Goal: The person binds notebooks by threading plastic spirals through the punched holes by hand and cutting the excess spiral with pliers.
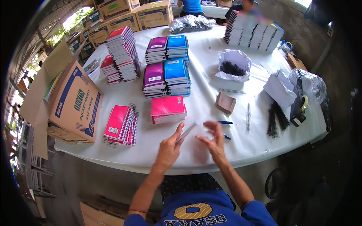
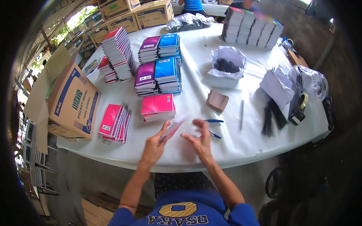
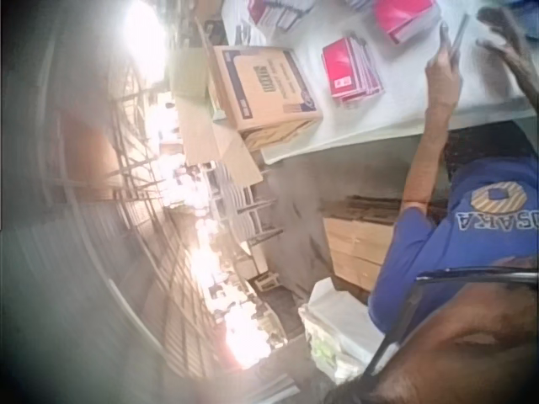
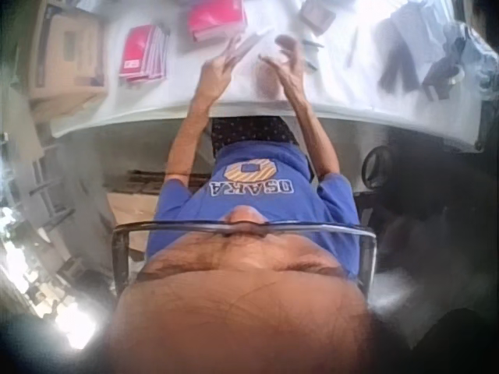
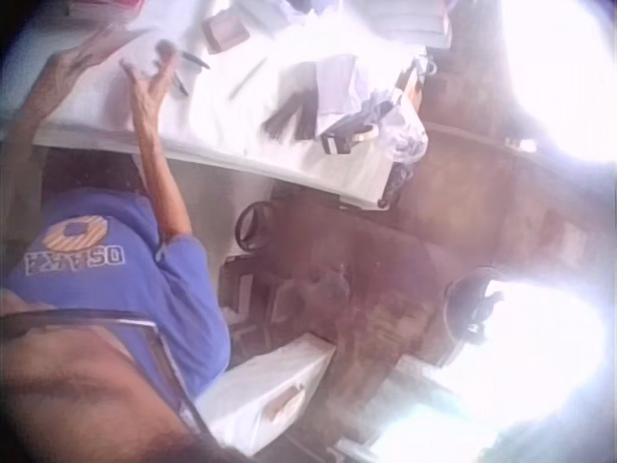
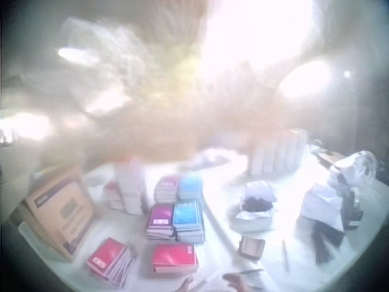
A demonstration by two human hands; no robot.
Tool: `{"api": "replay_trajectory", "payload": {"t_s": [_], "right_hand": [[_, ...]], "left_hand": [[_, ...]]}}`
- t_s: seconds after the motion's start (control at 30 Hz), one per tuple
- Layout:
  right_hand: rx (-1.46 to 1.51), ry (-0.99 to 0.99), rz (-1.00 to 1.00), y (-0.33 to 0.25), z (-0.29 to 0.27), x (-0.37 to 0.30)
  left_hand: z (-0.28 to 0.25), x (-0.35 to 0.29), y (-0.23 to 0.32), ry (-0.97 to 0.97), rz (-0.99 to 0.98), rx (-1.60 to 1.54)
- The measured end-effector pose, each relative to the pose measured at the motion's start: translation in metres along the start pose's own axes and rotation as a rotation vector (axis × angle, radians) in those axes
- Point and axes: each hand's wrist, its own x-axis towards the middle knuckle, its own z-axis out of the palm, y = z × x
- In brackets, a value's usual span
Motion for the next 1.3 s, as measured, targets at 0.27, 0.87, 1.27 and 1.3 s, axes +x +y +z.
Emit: {"api": "replay_trajectory", "payload": {"t_s": [0.27,0.87,1.27,1.3], "right_hand": [[0.102,-0.534,0.197,0.012,-0.002,-0.004],[-0.220,-0.314,-0.366,0.004,-0.057,0.047],[-0.360,-0.403,-0.243,-0.034,-0.069,0.038],[-0.360,-0.387,-0.338,-0.035,-0.063,0.024]], "left_hand": [[-0.023,-0.003,-0.021,-0.233,-0.132,-0.102],[0.005,0.004,0.015,-0.173,0.320,0.670],[0.007,0.009,0.021,-0.154,0.250,0.645],[0.009,0.011,0.023,-0.162,0.263,0.634]]}}
